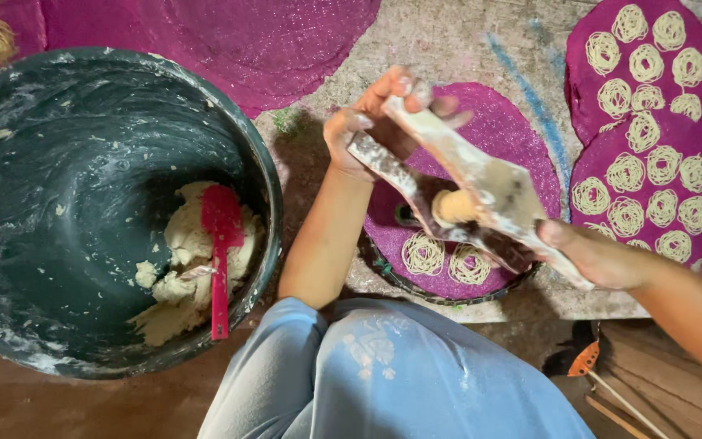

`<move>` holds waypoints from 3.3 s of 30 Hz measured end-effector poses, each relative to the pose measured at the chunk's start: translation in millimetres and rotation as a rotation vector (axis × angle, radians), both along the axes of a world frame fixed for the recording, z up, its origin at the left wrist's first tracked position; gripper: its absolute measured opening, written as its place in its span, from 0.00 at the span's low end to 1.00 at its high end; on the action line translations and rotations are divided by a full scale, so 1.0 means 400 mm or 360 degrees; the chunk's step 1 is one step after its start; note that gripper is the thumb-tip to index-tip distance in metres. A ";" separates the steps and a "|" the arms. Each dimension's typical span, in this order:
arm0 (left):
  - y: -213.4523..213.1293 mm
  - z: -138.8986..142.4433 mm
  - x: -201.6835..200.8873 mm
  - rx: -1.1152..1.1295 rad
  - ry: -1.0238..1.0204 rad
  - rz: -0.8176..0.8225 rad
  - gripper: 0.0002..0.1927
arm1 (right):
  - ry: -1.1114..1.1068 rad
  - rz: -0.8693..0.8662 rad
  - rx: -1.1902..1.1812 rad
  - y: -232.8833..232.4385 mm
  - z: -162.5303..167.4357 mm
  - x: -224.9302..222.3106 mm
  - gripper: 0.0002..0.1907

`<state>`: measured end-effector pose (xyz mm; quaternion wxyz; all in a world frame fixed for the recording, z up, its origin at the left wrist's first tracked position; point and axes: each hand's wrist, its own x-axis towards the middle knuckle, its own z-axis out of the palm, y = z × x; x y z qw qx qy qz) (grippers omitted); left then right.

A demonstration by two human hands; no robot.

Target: The person uses a manual dough press to extrude dough into spiral shapes on a purple mat. They repeatedly load dough into the press, squeeze the handles to form spirals, and refill the device from a nearby bowl. The formed spirals accumulate on the mat throughout the clip.

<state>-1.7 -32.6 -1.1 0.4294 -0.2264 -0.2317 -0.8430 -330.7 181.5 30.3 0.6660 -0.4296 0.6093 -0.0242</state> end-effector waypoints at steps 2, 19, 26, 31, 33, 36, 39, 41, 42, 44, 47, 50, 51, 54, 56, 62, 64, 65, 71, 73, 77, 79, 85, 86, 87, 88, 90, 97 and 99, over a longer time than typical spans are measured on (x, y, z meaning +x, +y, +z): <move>-0.010 -0.033 0.007 0.0187 0.0072 -0.0061 0.17 | 0.0203 0.0047 -0.0034 -0.006 -0.010 0.031 0.53; -0.015 -0.094 -0.016 0.0315 0.0104 0.0062 0.14 | 0.0162 0.0197 -0.0361 -0.057 0.058 0.142 0.48; -0.013 -0.090 -0.073 0.0386 0.0158 0.0062 0.16 | 0.0203 -0.0042 -0.0351 -0.067 0.063 0.094 0.40; -0.046 -0.109 -0.026 0.0711 -0.0470 0.0103 0.30 | -0.0147 -0.0077 -0.0541 -0.079 0.024 0.096 0.40; -0.023 -0.135 -0.005 0.0945 -0.0911 0.0175 0.30 | -0.0212 -0.0101 -0.0567 -0.079 0.008 0.089 0.41; 0.052 -0.182 0.014 0.0353 -0.2153 0.0249 0.33 | -0.0235 -0.0161 -0.0571 -0.076 -0.015 0.079 0.44; 0.128 -0.209 0.043 0.0217 -0.2195 0.0086 0.33 | -0.0265 -0.0168 -0.0619 -0.077 -0.038 0.080 0.46; 0.163 -0.206 0.066 -0.0019 -0.2359 0.0164 0.32 | -0.0296 -0.0180 -0.0651 -0.080 -0.047 0.086 0.46; 0.180 -0.198 0.078 -0.0144 -0.2436 0.0201 0.32 | -0.0307 -0.0202 -0.0660 -0.081 -0.049 0.088 0.47; 0.234 -0.172 0.108 -0.0356 -0.2520 0.0491 0.30 | -0.0332 -0.0232 -0.0669 -0.080 -0.044 0.085 0.47; 0.299 -0.123 0.149 -0.1149 -0.2774 0.1203 0.32 | -0.0349 -0.0196 -0.0706 -0.073 -0.030 0.067 0.48; 0.283 -0.076 0.137 -0.0891 -0.2490 0.1491 0.27 | -0.0412 -0.0051 -0.0708 -0.058 -0.023 0.049 0.50; 0.261 -0.062 0.124 -0.0596 -0.2303 0.1481 0.26 | -0.0512 -0.0023 -0.0639 -0.053 -0.024 0.048 0.49; 0.121 -0.028 0.072 0.0214 -0.0696 0.0285 0.47 | -0.0267 -0.0022 -0.0278 -0.053 -0.024 0.051 0.46; 0.057 -0.017 0.028 0.0250 -0.0211 -0.0034 0.46 | -0.0224 0.0009 -0.0134 -0.070 -0.009 0.048 0.45; -0.092 -0.044 -0.077 0.0154 0.0093 0.0057 0.19 | -0.0151 0.0146 -0.0311 -0.214 0.076 0.017 0.42; -0.134 -0.069 -0.085 0.0246 0.0095 0.0129 0.16 | 0.0026 0.0156 -0.0373 -0.253 0.068 0.038 0.43; -0.152 -0.082 -0.081 0.0293 0.0119 0.0111 0.16 | 0.0024 0.0160 -0.0400 -0.265 0.055 0.056 0.42; -0.144 -0.135 -0.082 0.0530 0.0160 0.0113 0.16 | 0.0167 0.0188 -0.0293 -0.273 0.031 0.093 0.43; -0.136 -0.129 -0.109 0.0651 0.0188 0.0150 0.18 | 0.0346 0.0266 -0.0259 -0.282 0.051 0.072 0.44; -0.183 -0.094 -0.120 0.0415 0.0144 0.0254 0.13 | 0.0327 0.0115 -0.0544 -0.309 0.057 0.069 0.39; -0.204 -0.080 -0.093 0.0342 0.0146 0.0196 0.11 | 0.0272 0.0108 -0.0629 -0.311 0.038 0.094 0.38; -0.150 -0.065 -0.082 0.0488 0.0115 0.0159 0.09 | 0.0242 0.0149 -0.0406 -0.285 0.047 0.086 0.40; -0.147 -0.055 -0.096 0.0479 0.0123 0.0175 0.10 | 0.0288 0.0107 -0.0446 -0.288 0.054 0.075 0.39; -0.150 -0.042 -0.111 0.0471 0.0134 0.0191 0.11 | 0.0336 0.0065 -0.0484 -0.293 0.060 0.064 0.38; -0.157 -0.029 -0.121 0.0461 0.0148 0.0204 0.12 | 0.0387 0.0022 -0.0525 -0.300 0.062 0.055 0.37; -0.178 -0.004 -0.124 0.0462 0.0055 0.0303 0.13 | 0.0309 -0.0058 -0.0613 -0.312 0.051 0.054 0.35; -0.161 -0.026 -0.078 0.0991 -0.1401 0.0419 0.35 | -0.0114 -0.0100 -0.0788 -0.316 0.018 0.049 0.37; -0.125 -0.049 -0.073 0.0546 -0.2220 0.0343 0.34 | -0.0117 -0.0118 -0.0763 -0.318 0.014 0.046 0.38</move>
